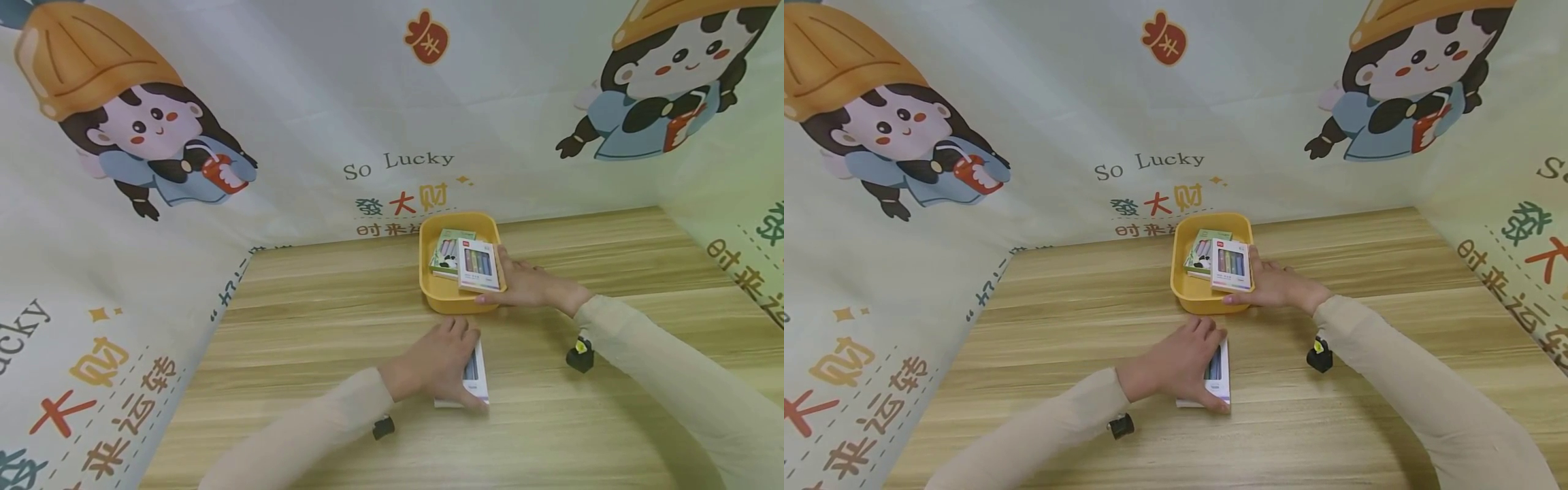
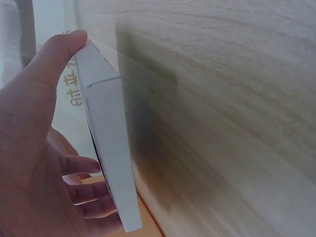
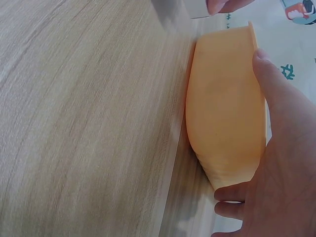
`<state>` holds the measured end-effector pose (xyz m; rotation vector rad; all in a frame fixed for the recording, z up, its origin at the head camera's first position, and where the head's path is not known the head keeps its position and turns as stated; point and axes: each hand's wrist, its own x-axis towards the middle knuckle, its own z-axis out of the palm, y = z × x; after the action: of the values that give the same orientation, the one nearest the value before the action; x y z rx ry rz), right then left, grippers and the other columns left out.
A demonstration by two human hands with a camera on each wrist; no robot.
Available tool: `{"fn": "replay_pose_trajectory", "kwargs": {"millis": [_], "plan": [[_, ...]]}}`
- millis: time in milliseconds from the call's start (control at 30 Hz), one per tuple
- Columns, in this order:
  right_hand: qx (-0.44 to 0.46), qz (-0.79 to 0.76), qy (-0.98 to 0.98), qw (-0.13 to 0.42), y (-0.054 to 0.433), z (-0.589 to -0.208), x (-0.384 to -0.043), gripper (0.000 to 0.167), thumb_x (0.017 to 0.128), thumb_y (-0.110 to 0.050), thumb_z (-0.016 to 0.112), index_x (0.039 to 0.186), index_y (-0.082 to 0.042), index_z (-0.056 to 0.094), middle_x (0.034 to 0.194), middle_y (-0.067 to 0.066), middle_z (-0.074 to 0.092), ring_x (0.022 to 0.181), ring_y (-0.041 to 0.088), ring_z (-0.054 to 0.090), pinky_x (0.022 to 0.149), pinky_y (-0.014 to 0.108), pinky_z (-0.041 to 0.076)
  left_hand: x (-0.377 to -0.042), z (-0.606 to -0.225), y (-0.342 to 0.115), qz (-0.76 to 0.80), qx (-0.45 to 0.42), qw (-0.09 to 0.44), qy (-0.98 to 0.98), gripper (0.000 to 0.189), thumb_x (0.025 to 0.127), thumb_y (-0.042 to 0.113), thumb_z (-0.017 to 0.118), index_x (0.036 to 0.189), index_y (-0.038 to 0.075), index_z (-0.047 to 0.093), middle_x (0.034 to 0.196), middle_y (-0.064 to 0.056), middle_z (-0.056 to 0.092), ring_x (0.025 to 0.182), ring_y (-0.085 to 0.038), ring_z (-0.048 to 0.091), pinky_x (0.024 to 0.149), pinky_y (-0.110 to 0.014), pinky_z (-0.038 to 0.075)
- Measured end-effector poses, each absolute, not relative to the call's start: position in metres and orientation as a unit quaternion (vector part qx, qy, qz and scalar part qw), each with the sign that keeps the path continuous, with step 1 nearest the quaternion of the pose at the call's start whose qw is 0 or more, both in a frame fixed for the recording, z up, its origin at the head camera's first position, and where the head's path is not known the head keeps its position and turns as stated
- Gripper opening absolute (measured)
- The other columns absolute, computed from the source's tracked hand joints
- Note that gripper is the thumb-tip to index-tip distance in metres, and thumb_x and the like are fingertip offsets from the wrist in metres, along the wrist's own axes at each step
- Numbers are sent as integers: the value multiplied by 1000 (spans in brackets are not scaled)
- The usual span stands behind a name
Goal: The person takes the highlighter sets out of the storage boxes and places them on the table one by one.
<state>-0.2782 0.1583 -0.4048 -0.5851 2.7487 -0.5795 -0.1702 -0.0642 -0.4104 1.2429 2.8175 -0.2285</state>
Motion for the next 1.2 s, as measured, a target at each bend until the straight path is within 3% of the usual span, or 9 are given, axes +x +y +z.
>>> {"fn": "replay_pose_trajectory", "kwargs": {"millis": [367, 667, 967, 1200], "plan": [[-198, -196, 950, 142, 159, -405, -278, 123, 86, -74, 52, 154, 4, -15, 160, 32, 20, 145, 54, 23, 114, 73, 24, -168, -417, -62, -66, 394, 36, 916, 115, 65, 88, 61, 144, 6, 42, 129, -9, 52, 118, -20, 48, 107, -34, 48], [-200, -195, 950, 142, 159, -402, -278, 123, 86, -73, 52, 154, 4, -16, 159, 33, 20, 145, 55, 24, 114, 73, 23, -169, -421, -59, -60, 402, 25, 913, 111, 65, 87, 61, 140, 7, 44, 123, -7, 53, 112, -18, 48, 102, -31, 48], [-198, -196, 949, 145, 159, -404, -279, 124, 86, -73, 53, 154, 4, -15, 159, 33, 22, 145, 55, 24, 114, 73, 25, -167, -422, -57, -57, 394, 55, 916, 114, 67, 88, 59, 146, 8, 40, 135, -10, 51, 123, -21, 48, 110, -34, 46], [-196, -199, 949, 144, 159, -405, -279, 125, 85, -74, 54, 154, 4, -16, 159, 33, 20, 145, 54, 23, 114, 74, 23, -167, -424, -56, -56, 396, 53, 915, 115, 67, 89, 57, 146, 7, 40, 136, -11, 51, 122, -22, 49, 107, -33, 49]]}}
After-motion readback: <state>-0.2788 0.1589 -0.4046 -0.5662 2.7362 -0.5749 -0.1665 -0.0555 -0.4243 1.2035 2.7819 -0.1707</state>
